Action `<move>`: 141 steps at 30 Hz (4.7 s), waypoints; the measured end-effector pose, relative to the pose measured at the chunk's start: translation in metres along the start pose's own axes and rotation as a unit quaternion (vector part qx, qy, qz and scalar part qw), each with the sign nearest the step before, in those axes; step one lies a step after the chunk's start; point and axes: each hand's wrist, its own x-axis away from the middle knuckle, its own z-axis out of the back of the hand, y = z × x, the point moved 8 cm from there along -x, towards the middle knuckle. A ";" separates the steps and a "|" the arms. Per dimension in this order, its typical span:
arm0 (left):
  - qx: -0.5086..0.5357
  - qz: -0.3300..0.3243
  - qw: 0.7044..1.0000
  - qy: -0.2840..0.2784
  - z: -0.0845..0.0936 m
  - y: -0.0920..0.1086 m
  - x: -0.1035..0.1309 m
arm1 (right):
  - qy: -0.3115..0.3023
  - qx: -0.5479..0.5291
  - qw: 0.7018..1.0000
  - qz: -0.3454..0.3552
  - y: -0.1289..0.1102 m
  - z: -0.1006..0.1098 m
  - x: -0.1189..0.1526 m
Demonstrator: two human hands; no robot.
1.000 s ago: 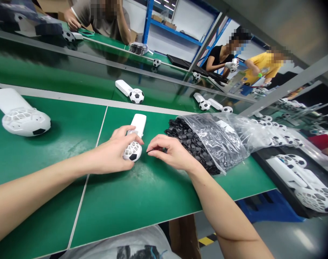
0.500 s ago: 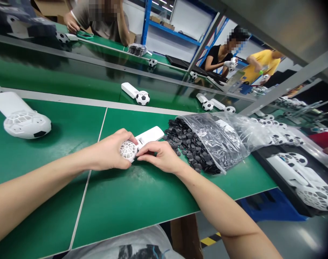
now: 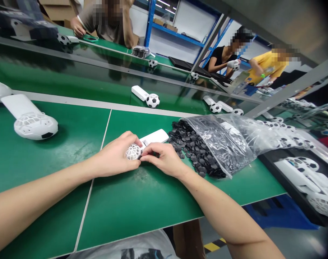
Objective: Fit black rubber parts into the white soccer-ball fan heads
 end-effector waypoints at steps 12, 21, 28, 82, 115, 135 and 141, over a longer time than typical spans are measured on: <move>-0.018 -0.018 1.000 0.015 -0.002 0.008 0.003 | 0.005 0.035 0.999 -0.014 0.002 -0.001 -0.004; 0.142 0.086 0.986 0.000 0.030 -0.021 -0.028 | 0.117 0.170 0.978 -0.027 0.004 0.038 -0.007; 0.052 0.174 0.954 0.237 0.119 -0.083 -0.110 | 0.071 0.381 0.901 -0.197 0.051 0.061 0.006; -0.180 0.029 0.983 0.002 0.011 -0.011 -0.025 | 0.141 0.193 0.968 -0.075 0.036 0.064 0.002; -0.109 -0.014 0.994 0.018 0.005 -0.003 -0.019 | 0.081 0.092 0.992 0.034 0.001 0.013 0.001; -0.206 -0.045 0.977 -0.007 0.003 0.002 -0.018 | 0.080 0.243 0.957 -0.135 0.061 0.052 -0.004; -0.243 -0.065 0.968 -0.013 0.003 0.005 -0.019 | 0.050 0.241 0.957 -0.155 0.053 0.044 -0.003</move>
